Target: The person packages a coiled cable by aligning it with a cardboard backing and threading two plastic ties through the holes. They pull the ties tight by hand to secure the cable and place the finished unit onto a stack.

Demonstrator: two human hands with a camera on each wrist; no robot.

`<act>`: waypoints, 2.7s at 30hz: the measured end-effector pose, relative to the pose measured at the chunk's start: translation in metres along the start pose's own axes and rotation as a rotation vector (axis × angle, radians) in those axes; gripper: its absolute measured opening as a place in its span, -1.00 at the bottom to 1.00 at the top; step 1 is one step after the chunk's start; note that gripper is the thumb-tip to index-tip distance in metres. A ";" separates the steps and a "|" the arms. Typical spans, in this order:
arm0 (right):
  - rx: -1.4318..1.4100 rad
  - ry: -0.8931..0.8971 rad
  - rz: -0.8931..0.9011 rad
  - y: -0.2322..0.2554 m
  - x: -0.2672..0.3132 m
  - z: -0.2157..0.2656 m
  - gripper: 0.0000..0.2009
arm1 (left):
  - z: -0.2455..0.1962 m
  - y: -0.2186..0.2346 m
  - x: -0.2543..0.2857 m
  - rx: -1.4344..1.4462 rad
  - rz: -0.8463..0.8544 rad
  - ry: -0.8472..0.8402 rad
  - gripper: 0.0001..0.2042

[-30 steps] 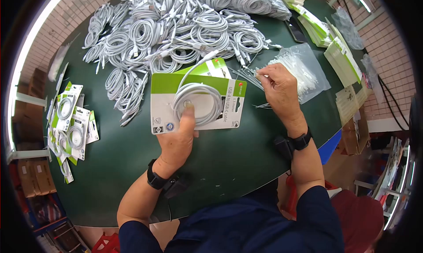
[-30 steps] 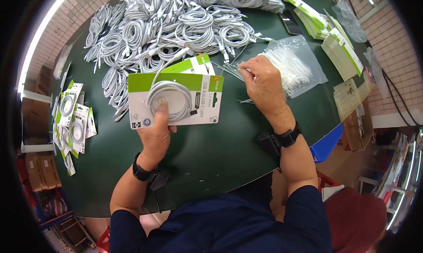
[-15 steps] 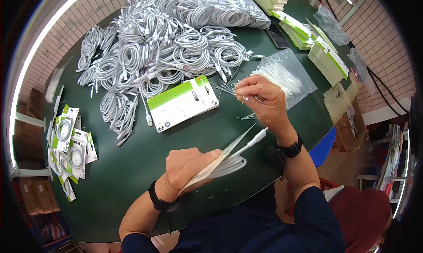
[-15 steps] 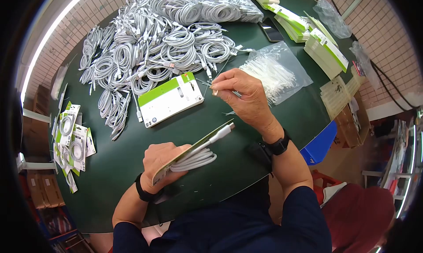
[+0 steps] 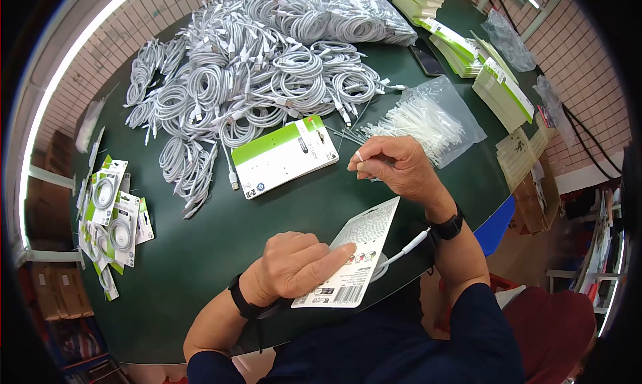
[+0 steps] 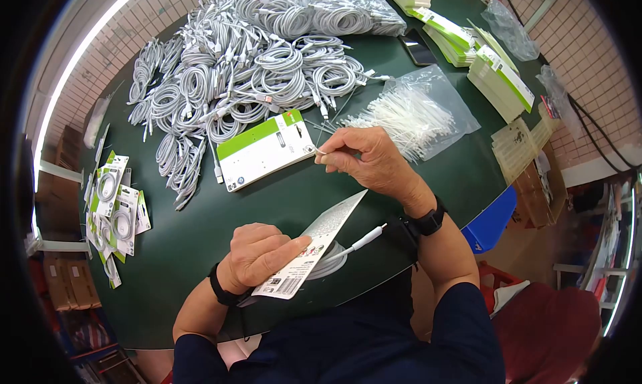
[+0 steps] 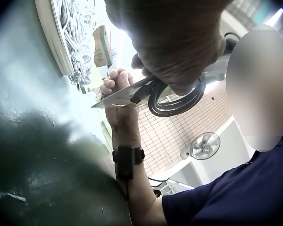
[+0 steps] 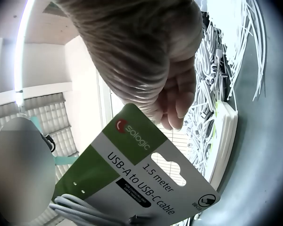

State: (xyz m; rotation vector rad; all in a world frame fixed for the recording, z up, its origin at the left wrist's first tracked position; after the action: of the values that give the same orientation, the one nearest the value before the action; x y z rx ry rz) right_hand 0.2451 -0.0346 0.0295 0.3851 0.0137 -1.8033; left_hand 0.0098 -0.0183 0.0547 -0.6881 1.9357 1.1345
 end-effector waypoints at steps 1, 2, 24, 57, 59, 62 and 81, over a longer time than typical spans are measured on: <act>-0.008 -0.012 0.010 -0.001 0.000 0.000 -0.94 | 0.000 0.000 -0.001 0.001 0.008 0.003 -0.55; -0.014 -0.025 0.020 -0.001 0.001 0.001 -0.95 | 0.000 0.001 -0.001 0.003 0.014 0.006 -0.54; 0.231 0.019 -0.025 -0.006 -0.002 -0.008 -0.91 | 0.000 -0.001 0.010 0.016 0.064 -0.017 -0.56; -0.062 0.216 0.336 -0.051 0.025 0.070 -0.79 | -0.020 -0.002 0.004 0.006 0.114 -0.046 -0.48; -0.061 0.224 0.307 -0.050 0.024 0.070 -0.79 | -0.020 -0.001 0.005 0.009 0.119 -0.041 -0.48; -0.035 0.205 0.312 -0.048 0.024 0.070 -0.79 | -0.020 -0.001 0.004 0.007 0.118 -0.047 -0.48; -0.104 0.021 0.544 -0.064 0.027 0.047 -0.86 | -0.018 -0.003 0.005 -0.034 0.100 -0.014 -0.49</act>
State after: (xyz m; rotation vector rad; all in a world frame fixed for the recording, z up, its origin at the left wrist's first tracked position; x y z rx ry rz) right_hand 0.1672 -0.0523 0.0542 0.2975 0.0155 -1.2557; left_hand 0.0030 -0.0359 0.0544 -0.6053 1.9616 1.2325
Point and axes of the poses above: each hand's wrist, its own x-axis away from the middle knuckle, its own y-axis out of the back of the hand, z = x × y, the point moved 6 cm from there along -x, towards the middle knuckle, and after that the axes turned 6 degrees about -z, right-handed, at the moved point
